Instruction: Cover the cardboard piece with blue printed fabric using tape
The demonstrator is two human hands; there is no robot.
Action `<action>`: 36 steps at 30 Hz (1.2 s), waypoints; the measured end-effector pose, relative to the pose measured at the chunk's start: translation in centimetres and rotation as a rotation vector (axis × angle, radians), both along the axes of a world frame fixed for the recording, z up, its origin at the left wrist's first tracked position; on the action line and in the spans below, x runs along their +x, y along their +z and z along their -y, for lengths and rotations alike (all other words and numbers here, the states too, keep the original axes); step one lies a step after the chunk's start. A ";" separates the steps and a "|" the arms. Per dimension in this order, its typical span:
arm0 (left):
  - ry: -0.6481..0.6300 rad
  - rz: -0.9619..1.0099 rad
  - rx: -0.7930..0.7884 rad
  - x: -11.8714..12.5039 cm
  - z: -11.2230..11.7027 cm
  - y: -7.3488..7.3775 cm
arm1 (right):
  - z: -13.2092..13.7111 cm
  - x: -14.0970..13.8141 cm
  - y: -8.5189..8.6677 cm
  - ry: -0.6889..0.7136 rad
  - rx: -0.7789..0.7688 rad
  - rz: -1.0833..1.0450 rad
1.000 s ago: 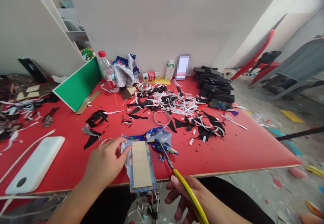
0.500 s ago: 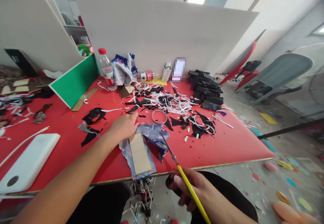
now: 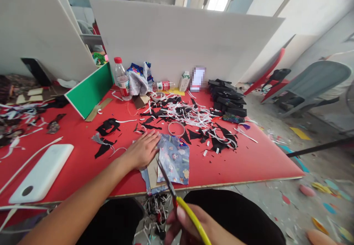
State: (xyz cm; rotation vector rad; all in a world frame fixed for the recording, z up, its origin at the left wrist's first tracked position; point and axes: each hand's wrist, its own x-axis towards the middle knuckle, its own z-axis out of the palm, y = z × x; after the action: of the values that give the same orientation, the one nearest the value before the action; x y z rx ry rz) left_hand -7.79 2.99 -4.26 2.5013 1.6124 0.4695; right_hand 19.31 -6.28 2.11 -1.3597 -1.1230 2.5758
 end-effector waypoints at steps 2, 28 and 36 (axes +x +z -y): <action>0.017 -0.002 0.015 -0.4 0.8 0.4 | -1.5 -0.8 1.5 -0.080 0.010 -0.012; 0.210 0.063 -0.321 1.4 -3.7 3.8 | -5.7 -0.1 1.0 0.060 0.124 0.271; 0.308 0.380 -0.458 0.3 -4.9 3.2 | -6.6 -0.5 0.5 0.113 0.167 0.193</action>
State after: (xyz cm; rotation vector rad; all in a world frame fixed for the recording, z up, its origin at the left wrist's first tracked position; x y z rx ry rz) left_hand -7.52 7.86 -1.09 1.7277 1.7124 0.5018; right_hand 18.80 0.33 2.63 -1.5733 -1.4478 2.3964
